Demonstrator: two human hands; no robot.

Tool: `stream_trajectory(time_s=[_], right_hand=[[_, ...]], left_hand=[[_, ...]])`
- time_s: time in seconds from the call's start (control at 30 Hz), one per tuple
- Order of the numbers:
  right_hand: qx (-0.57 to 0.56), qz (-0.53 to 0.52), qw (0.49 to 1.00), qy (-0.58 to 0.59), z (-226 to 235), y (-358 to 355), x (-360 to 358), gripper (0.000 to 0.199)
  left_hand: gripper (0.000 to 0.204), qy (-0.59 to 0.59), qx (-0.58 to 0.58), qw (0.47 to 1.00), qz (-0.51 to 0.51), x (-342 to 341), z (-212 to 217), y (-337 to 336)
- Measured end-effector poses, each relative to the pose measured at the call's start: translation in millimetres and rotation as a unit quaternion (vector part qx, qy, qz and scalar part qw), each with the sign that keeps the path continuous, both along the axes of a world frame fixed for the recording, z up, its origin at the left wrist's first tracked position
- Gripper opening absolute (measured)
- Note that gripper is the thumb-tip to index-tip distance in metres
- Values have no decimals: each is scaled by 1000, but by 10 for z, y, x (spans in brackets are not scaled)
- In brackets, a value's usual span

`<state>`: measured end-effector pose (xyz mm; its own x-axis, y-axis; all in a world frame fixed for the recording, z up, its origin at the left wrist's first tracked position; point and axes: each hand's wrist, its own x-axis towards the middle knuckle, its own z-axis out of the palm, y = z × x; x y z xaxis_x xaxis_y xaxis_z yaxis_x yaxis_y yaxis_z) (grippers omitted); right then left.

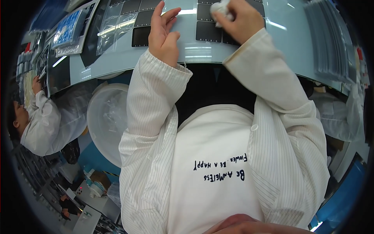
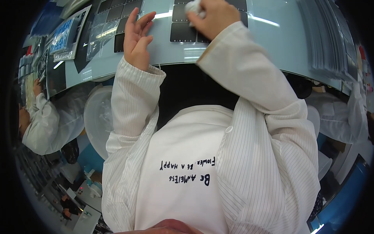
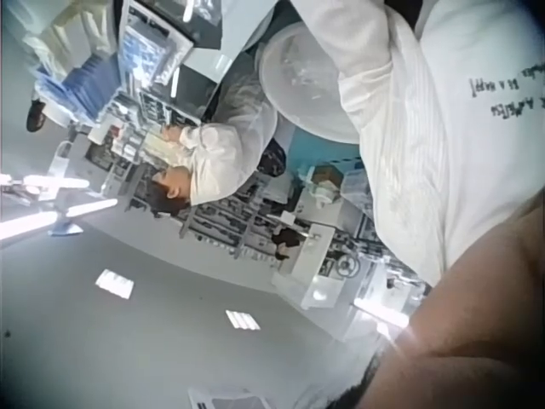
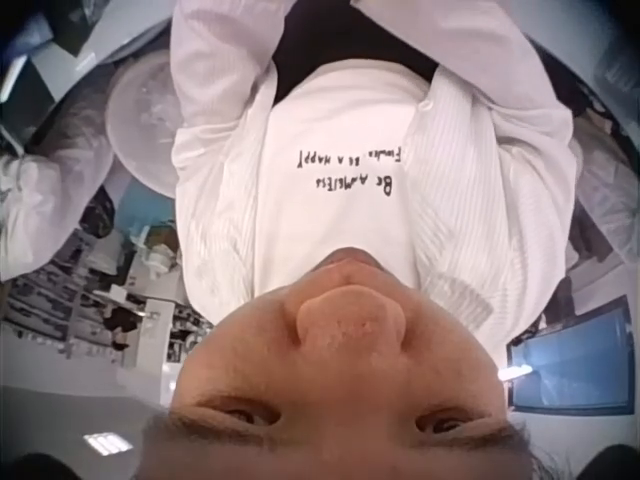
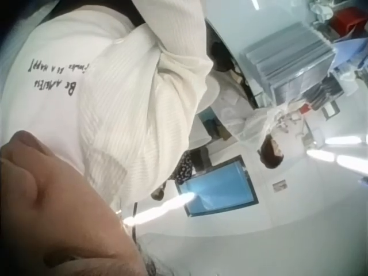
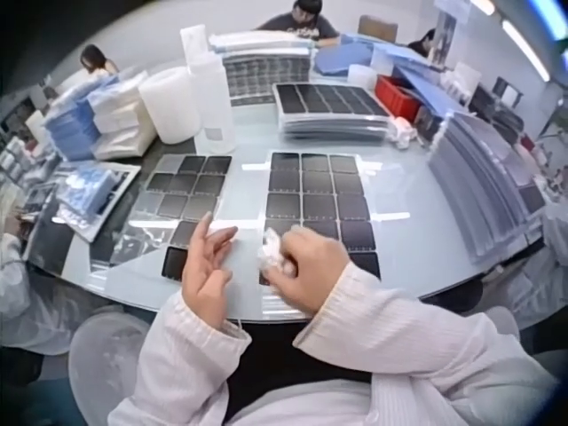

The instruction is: Cleaning and inspecting small electronic or solar panels using a cloth at a workstation.

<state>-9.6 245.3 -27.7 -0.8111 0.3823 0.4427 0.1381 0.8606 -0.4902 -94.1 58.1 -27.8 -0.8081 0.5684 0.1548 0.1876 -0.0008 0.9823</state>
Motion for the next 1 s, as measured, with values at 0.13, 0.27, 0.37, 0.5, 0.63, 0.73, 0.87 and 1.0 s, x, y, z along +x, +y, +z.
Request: stream_trajectory(time_s=[0.13, 0.27, 0.37, 0.5, 0.63, 0.73, 0.87, 1.0], right_hand=[[-22, 16, 1000, 13, -96, -339, 44, 31], [-37, 61, 997, 28, -79, -420, 170, 34], [1, -48, 998, 35, -67, 34, 323, 34], [7, -195, 978, -69, 1, 308, 520, 27], [-15, -27, 996, 79, -167, -624, 74, 29], [-2, -14, 999, 51, -166, -866, -111, 26], [-31, -51, 997, 42, -200, -369, 244, 27], [-8, -170, 985, -1, -87, 113, 797, 32]], left_hand=[[74, 37, 41, 998, -40, -128, -149, 5], [73, 37, 58, 996, -50, -142, -161, 5], [73, 24, 23, 999, -33, -95, -87, -1], [73, 38, 6, 999, -31, -82, -57, -16], [72, 29, 40, 997, -56, -167, -134, 25], [71, 26, 68, 995, -65, -194, -182, -16], [71, 53, 48, 996, -55, -180, -178, -31], [71, 31, 40, 998, -49, -121, -78, -41]])
